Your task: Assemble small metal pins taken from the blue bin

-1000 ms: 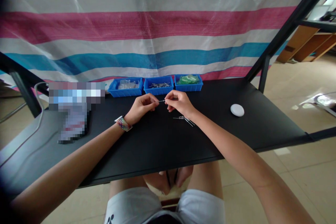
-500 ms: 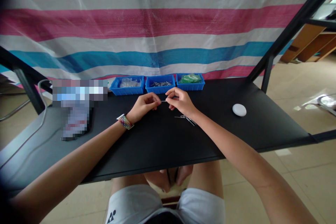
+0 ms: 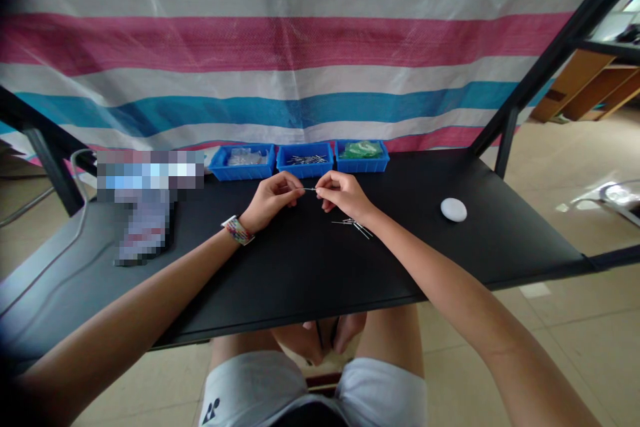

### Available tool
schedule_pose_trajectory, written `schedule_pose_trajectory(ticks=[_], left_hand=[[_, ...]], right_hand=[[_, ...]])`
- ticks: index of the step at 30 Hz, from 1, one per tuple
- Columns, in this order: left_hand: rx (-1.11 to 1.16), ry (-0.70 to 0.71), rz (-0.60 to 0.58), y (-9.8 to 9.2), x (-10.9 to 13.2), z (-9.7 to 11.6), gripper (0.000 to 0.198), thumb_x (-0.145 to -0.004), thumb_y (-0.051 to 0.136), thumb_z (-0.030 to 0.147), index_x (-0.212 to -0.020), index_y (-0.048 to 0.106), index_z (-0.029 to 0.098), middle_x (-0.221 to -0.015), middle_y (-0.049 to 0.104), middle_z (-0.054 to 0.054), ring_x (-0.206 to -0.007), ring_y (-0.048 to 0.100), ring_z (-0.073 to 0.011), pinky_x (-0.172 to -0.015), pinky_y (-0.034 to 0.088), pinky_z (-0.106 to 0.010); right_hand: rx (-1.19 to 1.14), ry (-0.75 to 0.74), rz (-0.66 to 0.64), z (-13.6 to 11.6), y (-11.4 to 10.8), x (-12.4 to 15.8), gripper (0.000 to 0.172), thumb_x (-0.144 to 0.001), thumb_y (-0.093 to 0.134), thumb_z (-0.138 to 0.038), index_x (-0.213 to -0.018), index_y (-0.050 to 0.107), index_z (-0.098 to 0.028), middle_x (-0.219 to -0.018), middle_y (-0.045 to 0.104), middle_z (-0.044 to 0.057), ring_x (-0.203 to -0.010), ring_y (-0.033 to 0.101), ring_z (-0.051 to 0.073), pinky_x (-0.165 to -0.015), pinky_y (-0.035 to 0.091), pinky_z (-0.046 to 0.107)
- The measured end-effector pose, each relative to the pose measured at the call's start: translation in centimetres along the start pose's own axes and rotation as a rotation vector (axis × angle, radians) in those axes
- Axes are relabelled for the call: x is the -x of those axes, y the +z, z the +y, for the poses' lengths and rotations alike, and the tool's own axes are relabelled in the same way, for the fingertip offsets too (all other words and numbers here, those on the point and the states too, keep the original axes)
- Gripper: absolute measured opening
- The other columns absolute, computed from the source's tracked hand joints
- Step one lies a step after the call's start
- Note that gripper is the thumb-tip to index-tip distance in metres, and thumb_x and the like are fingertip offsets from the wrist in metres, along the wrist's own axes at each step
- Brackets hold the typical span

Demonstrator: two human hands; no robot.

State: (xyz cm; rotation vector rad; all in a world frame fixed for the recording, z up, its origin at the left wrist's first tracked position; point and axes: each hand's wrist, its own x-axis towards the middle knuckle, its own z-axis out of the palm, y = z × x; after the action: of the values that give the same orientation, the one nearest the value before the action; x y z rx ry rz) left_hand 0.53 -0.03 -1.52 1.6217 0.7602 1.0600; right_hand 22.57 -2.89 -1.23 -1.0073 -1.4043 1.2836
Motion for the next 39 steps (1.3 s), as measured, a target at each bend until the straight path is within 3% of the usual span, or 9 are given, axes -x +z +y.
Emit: schedule_pose_trajectory(ticks=[4, 11, 14, 17, 19, 24, 30, 35, 39], left_hand=[[-0.005, -0.024, -0.016, 0.1, 0.0, 0.0, 0.033, -0.079, 0.089, 0.039, -0.090, 0.068, 0.016, -0.069, 0.062, 0.003, -0.058, 0.059, -0.0095, -0.056, 0.048, -0.021], [-0.027, -0.079, -0.049, 0.2, 0.0, 0.1, 0.030, -0.084, 0.083, 0.040, -0.092, 0.066, 0.016, -0.072, 0.061, 0.002, -0.058, 0.060, -0.0092, -0.054, 0.047, -0.020], [-0.038, -0.084, -0.056, 0.2, 0.0, 0.0, 0.029, -0.085, 0.082, 0.040, -0.092, 0.067, 0.016, -0.073, 0.061, 0.002, -0.058, 0.060, -0.0094, -0.054, 0.046, -0.020], [-0.050, -0.079, -0.054, 0.1, 0.0, -0.1, 0.028, -0.085, 0.082, 0.039, -0.092, 0.067, 0.016, -0.072, 0.061, 0.002, -0.058, 0.060, -0.0097, -0.055, 0.047, -0.021], [-0.055, -0.078, -0.049, 0.1, 0.0, -0.1, 0.027, -0.084, 0.082, 0.037, -0.092, 0.067, 0.016, -0.071, 0.061, 0.002, -0.058, 0.060, -0.0098, -0.056, 0.048, -0.021], [-0.057, -0.080, -0.068, 0.1, 0.0, 0.0, 0.026, -0.085, 0.080, 0.038, -0.091, 0.067, 0.016, -0.071, 0.061, 0.002, -0.058, 0.060, -0.0098, -0.056, 0.048, -0.021], [-0.079, -0.078, -0.080, 0.0, 0.0, 0.1, 0.026, -0.086, 0.080, 0.039, -0.091, 0.068, 0.017, -0.072, 0.061, 0.001, -0.059, 0.060, -0.0106, -0.057, 0.049, -0.022], [-0.105, -0.089, -0.082, 0.0, 0.0, 0.3, 0.026, -0.086, 0.079, 0.040, -0.090, 0.067, 0.017, -0.072, 0.061, 0.001, -0.059, 0.061, -0.0108, -0.057, 0.048, -0.022], [-0.116, -0.092, -0.089, 0.1, 0.1, 0.5, 0.026, -0.086, 0.079, 0.040, -0.090, 0.067, 0.017, -0.071, 0.061, 0.001, -0.060, 0.060, -0.0111, -0.057, 0.049, -0.022]], right_hand=[[0.001, -0.051, 0.056, 0.2, 0.1, 0.0, 0.031, -0.076, 0.087, -0.042, -0.086, 0.068, -0.020, -0.077, 0.069, 0.000, -0.057, 0.066, 0.013, -0.051, 0.059, 0.026], [0.163, -0.418, 0.472, -1.1, -1.5, -1.0, 0.020, -0.090, 0.075, -0.039, -0.090, 0.064, -0.023, -0.082, 0.066, -0.001, -0.059, 0.064, 0.012, -0.057, 0.055, 0.027], [0.300, -0.513, 0.511, -1.8, -1.8, -2.0, 0.011, -0.095, 0.067, -0.033, -0.099, 0.068, -0.023, -0.094, 0.072, 0.003, -0.063, 0.065, 0.014, -0.060, 0.054, 0.029], [0.503, -0.476, 0.357, -1.9, -1.4, -3.0, 0.013, -0.093, 0.065, -0.025, -0.102, 0.073, -0.022, -0.121, 0.074, 0.009, -0.068, 0.064, 0.014, -0.064, 0.054, 0.030], [0.607, -0.438, 0.275, -1.6, -1.3, -3.3, 0.018, -0.090, 0.063, -0.020, -0.103, 0.076, -0.020, -0.126, 0.073, 0.010, -0.066, 0.060, 0.013, -0.065, 0.053, 0.031], [0.658, -0.336, 0.231, -1.7, -3.6, -2.3, 0.018, -0.089, 0.063, -0.024, -0.098, 0.077, -0.017, -0.100, 0.077, 0.008, -0.064, 0.054, 0.014, -0.064, 0.044, 0.029], [0.756, 0.028, -0.381, -3.7, -7.1, -0.7, 0.018, -0.076, 0.078, -0.032, -0.085, 0.077, -0.016, -0.078, 0.072, 0.003, -0.064, 0.055, 0.013, -0.064, 0.040, 0.028], [0.804, 0.216, -0.570, -4.4, -6.7, -0.3, 0.023, -0.069, 0.085, -0.033, -0.084, 0.077, -0.017, -0.078, 0.074, 0.002, -0.063, 0.058, 0.013, -0.063, 0.042, 0.027], [0.866, 0.241, -0.604, -4.1, -6.1, -0.1, 0.019, -0.065, 0.086, -0.029, -0.079, 0.077, -0.018, -0.075, 0.073, 0.001, -0.066, 0.062, 0.015, -0.062, 0.043, 0.027]])
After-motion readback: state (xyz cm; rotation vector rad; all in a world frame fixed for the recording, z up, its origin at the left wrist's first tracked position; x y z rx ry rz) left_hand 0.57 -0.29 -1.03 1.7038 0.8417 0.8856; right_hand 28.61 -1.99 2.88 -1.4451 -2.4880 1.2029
